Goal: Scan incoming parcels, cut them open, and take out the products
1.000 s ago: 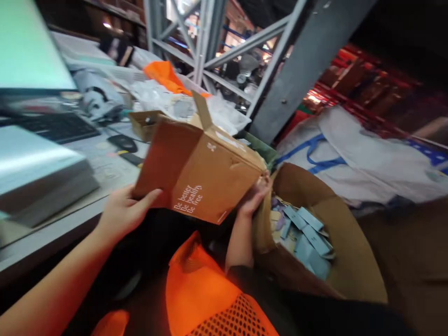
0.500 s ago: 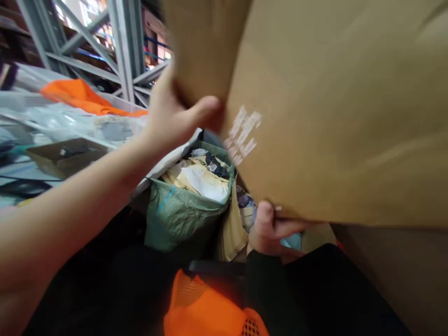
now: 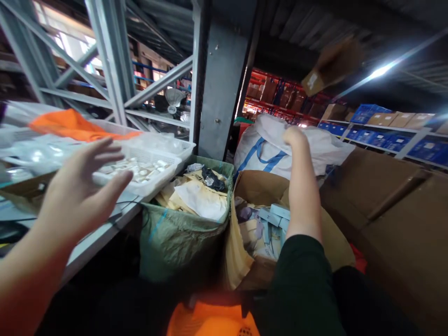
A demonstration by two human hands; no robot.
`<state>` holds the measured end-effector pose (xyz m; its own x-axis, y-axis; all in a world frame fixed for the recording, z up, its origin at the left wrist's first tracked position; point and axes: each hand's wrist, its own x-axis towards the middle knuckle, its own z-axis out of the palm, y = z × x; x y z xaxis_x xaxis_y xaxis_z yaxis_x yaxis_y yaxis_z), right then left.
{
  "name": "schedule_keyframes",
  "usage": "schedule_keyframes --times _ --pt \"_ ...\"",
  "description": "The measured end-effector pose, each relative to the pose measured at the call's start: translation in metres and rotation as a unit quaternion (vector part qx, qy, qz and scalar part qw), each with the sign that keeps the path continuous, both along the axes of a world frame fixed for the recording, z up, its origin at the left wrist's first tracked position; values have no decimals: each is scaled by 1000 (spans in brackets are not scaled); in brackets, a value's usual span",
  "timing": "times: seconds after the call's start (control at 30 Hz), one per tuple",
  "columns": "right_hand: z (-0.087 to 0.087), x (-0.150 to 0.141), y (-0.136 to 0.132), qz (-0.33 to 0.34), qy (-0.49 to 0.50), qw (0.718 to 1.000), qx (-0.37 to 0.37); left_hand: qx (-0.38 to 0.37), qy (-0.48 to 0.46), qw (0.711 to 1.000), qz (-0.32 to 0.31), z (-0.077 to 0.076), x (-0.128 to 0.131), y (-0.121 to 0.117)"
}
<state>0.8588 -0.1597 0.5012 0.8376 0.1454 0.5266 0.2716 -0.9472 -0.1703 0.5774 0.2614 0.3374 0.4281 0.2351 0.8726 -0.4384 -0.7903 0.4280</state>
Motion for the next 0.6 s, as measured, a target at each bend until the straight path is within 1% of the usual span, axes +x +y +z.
schedule_keyframes --times 0.03,0.07,0.1,0.13,0.17,0.2,0.23,0.27,0.3,0.33,0.37,0.43,0.47,0.5,0.53,0.57,0.6 --pt "-21 3 11 -9 30 999 -9 -25 14 999 20 -24 -17 6" --pt "-47 4 25 -8 60 998 -16 -43 31 998 36 -49 -36 11" --pt "-78 1 39 11 91 995 -24 -52 49 996 50 -74 -57 16" --pt "-111 -5 53 46 121 991 -35 -55 70 994 69 -100 -80 19" --pt "-144 -15 67 99 156 981 -51 -52 86 991 91 -124 -103 20" --pt "-176 -26 81 183 205 959 -71 -49 105 987 114 -147 -125 19" --pt "-205 -38 93 246 245 934 -86 -47 123 982 135 -168 -147 15" --pt "-228 -49 104 288 274 912 -98 -46 140 977 151 -185 -166 8" --pt "-246 -59 117 319 290 896 -109 -46 155 973 164 -198 -183 0" --pt "-259 -67 132 347 296 882 -116 -44 160 971 173 -208 -197 -6" --pt "-267 -74 150 381 295 868 -124 -34 162 970 180 -215 -209 -10" --pt "-273 -92 200 466 279 829 -130 -9 126 965 229 -222 -230 -6" --pt "-274 -105 230 516 270 803 -130 -3 99 956 275 -223 -241 2" --pt "-274 -122 262 564 261 773 -126 -7 66 941 333 -222 -251 13" --pt "-274 -142 294 607 252 745 -118 -26 33 918 394 -221 -262 27" --pt "-275 -164 327 642 247 718 -103 -65 6 893 446 -219 -271 43" --pt "-276 -186 361 669 250 695 -85 -124 -15 867 482 -217 -277 61"
